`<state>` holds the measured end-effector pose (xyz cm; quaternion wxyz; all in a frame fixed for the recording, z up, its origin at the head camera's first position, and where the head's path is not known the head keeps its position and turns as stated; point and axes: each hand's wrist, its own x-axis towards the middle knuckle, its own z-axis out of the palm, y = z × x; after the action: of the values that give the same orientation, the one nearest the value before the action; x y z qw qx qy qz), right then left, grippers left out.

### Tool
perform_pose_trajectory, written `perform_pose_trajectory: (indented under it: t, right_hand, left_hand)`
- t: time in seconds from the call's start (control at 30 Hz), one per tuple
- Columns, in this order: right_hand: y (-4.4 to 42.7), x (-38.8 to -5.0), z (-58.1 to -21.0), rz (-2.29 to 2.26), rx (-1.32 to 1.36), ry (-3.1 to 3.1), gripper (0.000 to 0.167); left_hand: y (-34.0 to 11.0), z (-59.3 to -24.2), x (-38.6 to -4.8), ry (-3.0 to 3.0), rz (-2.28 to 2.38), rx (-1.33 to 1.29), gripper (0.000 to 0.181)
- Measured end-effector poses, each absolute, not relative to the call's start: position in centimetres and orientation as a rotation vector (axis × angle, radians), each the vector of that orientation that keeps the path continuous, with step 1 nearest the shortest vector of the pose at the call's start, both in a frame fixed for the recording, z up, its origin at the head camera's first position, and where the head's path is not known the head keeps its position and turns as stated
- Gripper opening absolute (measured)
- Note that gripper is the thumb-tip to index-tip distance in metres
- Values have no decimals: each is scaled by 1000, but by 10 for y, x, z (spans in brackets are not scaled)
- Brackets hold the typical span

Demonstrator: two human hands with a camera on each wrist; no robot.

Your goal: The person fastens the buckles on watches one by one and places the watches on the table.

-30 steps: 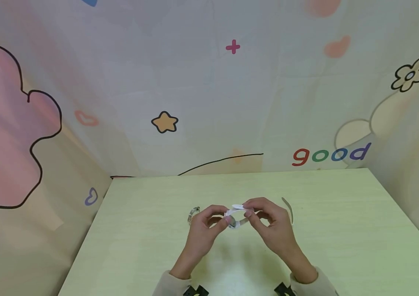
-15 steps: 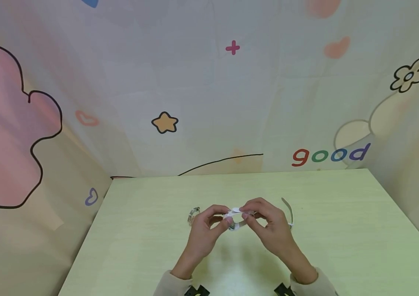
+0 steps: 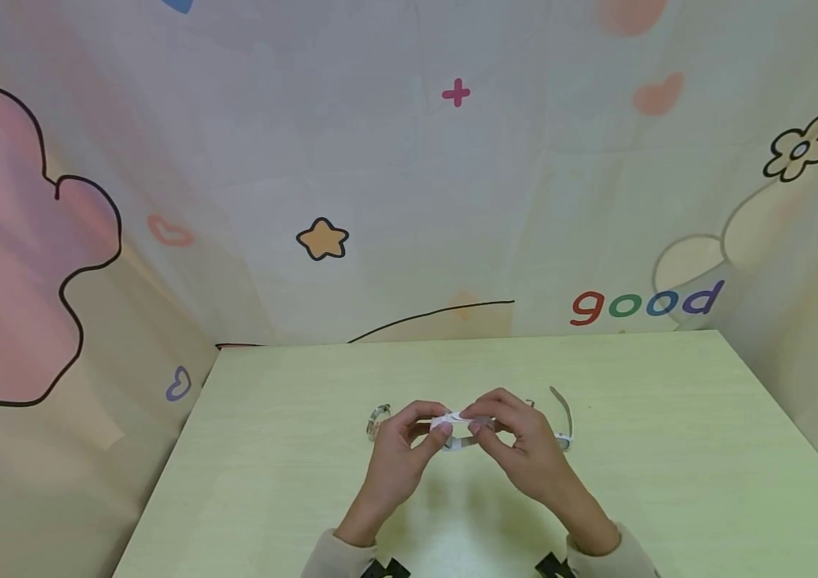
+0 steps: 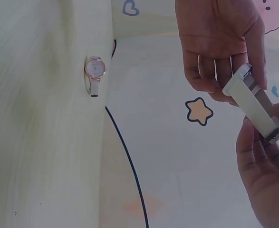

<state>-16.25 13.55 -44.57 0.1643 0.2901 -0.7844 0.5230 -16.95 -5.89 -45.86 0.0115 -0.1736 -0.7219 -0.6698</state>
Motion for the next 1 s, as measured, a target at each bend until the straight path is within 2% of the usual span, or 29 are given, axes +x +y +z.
perform_pose_trajectory:
  t: [0.43,0.63,0.8,1.0]
  right_hand:
    - [136,-163,-450,1419,869,-2241,23]
    - [135,-162,-449,1426,819,-2241,28]
    - [137,-162,-448,1464,802,-2242,23]
    - [137,-164,-448,1440,887,-2221,25]
  left_hand:
    - [-57,-459,-169,-2277,-2077,-602,16]
    - [-58,-458,-168,-2282,-2097,-536,17]
    - [-59,-459,-170,-2282,-2092,-512,17]
    - [-60,-461,-171,-2316,-2059,-561,17]
